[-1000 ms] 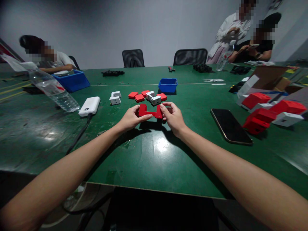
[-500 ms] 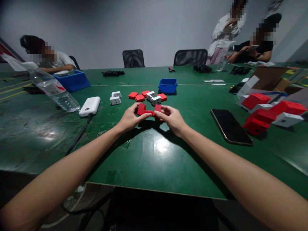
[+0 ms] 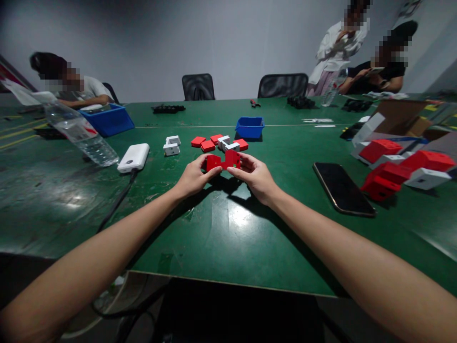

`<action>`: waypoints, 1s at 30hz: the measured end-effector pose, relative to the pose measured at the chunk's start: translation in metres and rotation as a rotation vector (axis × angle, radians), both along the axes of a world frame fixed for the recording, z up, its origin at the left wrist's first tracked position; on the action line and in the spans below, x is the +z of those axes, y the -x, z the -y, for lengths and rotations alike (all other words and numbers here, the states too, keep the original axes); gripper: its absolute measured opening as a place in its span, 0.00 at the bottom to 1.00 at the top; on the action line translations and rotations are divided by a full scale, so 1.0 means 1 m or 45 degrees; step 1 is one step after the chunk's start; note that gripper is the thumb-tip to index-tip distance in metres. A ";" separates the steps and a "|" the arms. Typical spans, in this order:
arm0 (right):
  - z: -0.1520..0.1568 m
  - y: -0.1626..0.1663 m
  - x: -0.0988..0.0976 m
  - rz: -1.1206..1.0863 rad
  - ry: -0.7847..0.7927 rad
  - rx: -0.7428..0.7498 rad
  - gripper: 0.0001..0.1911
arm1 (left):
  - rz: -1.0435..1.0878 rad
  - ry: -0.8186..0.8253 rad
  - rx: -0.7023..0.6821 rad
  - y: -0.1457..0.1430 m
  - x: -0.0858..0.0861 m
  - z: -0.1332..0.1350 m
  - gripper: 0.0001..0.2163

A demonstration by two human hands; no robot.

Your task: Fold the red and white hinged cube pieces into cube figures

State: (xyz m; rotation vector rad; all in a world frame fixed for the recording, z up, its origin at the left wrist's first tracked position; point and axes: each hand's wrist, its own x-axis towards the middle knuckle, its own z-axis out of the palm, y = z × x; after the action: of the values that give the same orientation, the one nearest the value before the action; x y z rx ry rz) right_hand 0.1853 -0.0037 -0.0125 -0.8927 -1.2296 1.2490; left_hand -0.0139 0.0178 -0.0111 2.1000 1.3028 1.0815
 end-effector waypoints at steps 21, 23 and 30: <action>0.006 -0.002 -0.006 0.776 -0.622 -0.161 0.31 | 0.655 0.569 -0.252 -0.006 0.007 0.000 0.25; 0.007 -0.002 -0.007 0.840 -0.619 -0.161 0.33 | 0.774 0.627 -0.332 -0.006 0.011 0.002 0.24; 0.010 0.001 -0.007 0.904 -0.657 -0.128 0.26 | 0.881 0.850 -0.389 -0.008 0.022 0.015 0.25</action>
State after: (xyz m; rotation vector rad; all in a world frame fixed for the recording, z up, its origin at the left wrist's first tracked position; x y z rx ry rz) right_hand 0.1844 -0.0135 -0.0191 -1.0175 -1.9218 0.4747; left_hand -0.0056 0.0024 0.0114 1.2131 0.8027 0.9345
